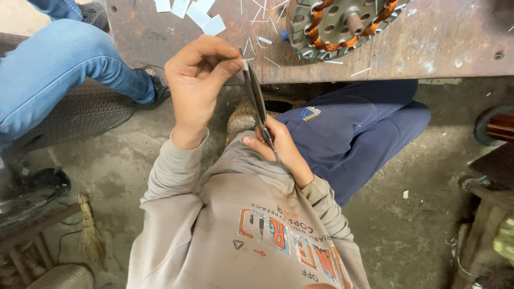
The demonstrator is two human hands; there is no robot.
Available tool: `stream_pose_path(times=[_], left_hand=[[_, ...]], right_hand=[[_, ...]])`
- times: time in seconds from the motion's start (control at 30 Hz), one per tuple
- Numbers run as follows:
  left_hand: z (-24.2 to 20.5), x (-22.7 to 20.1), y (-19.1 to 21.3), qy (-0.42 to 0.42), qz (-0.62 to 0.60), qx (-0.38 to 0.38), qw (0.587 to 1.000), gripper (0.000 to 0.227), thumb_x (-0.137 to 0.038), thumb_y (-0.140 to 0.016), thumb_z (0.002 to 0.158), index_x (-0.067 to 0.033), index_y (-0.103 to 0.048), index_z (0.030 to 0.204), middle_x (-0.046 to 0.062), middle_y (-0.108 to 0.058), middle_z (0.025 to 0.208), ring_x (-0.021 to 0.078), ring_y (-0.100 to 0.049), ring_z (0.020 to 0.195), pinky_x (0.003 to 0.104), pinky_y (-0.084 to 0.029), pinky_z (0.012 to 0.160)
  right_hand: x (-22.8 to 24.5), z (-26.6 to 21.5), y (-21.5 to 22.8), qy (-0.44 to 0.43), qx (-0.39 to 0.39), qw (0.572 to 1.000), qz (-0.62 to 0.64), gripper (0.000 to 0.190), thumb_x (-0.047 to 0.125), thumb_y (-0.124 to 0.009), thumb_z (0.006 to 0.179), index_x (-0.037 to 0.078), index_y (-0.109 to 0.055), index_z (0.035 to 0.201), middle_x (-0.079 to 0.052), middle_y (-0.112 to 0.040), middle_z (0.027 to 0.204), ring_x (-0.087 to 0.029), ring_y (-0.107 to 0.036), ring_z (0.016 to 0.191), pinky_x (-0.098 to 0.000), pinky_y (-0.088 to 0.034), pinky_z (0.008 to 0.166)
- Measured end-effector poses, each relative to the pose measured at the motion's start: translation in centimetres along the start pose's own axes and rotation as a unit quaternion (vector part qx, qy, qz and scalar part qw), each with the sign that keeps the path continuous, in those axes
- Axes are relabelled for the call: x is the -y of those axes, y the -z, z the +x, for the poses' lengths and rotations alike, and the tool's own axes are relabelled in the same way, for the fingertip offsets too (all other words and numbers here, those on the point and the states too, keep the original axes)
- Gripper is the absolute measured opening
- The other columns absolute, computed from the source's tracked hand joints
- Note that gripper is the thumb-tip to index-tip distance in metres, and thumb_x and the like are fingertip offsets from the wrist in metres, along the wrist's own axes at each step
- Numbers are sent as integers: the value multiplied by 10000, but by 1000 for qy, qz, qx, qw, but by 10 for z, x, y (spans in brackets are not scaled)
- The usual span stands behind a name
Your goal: The person cuts small white rectangular pieces with scissors and inserts them into slots on a copper-wound stator. They repeat this process for multiple slots, handling the stator and pieces by hand.
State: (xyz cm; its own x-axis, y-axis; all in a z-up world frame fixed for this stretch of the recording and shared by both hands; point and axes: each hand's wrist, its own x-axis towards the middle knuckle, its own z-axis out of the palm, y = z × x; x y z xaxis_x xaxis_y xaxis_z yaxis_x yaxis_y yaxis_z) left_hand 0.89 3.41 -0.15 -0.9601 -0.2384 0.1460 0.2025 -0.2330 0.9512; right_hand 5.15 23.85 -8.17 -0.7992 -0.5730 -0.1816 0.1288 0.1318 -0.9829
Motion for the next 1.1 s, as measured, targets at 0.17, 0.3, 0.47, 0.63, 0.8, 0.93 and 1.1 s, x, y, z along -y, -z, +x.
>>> stream_pose_path(times=[0.17,0.3,0.47,0.63,0.8,0.93,1.1], left_hand=[[-1,1,-3,-55,40,5,998,179,175,-721,1017,75,-660,1152,67,-579,1216,118,-671,1001,228,-589,898],[1,-3,5,-27,41,32,998,186,213,-693,1041,83,-665,1172,83,-590,1183,126,-664,1026,232,-579,928],[4,-1,8,-27,39,47,998,179,217,-677,1053,80,-648,1164,65,-559,1186,113,-645,1057,221,-555,964],[3,-2,10,-41,66,49,996,156,213,-690,1059,78,-648,1125,57,-555,1182,84,-603,983,192,-503,868],[2,-2,9,-50,107,38,992,173,202,-706,1044,60,-663,1133,50,-560,1159,59,-556,881,179,-457,759],[2,-2,10,-56,119,38,991,169,194,-716,1037,59,-670,1129,53,-569,1154,57,-544,854,184,-447,739],[1,-1,13,-46,98,44,993,128,189,-711,1041,78,-671,1089,64,-566,1163,68,-549,871,187,-453,752]], right_hand=[[-4,-1,1,0,5,1000,-2,317,189,-827,904,75,-533,870,44,-439,724,-67,-397,665,-254,-337,591],[-5,0,1,4,10,1000,-3,319,184,-825,903,74,-527,870,45,-431,722,-68,-391,663,-256,-333,590],[-5,0,1,8,11,1000,-5,307,180,-818,915,73,-533,880,46,-430,719,-65,-386,666,-258,-323,591],[-4,-1,1,-33,8,999,14,262,163,-804,915,68,-559,915,67,-426,678,-42,-377,622,-247,-305,548],[-6,-1,2,-37,4,999,10,255,117,-800,924,61,-552,903,82,-406,657,-25,-359,614,-244,-292,533],[-11,-1,0,-14,-15,1000,-15,234,89,-800,891,54,-569,889,88,-407,627,-17,-361,584,-244,-293,508],[-17,-3,-7,-29,-56,998,-11,175,57,-772,919,53,-603,874,84,-362,620,-20,-310,576,-250,-229,510]])
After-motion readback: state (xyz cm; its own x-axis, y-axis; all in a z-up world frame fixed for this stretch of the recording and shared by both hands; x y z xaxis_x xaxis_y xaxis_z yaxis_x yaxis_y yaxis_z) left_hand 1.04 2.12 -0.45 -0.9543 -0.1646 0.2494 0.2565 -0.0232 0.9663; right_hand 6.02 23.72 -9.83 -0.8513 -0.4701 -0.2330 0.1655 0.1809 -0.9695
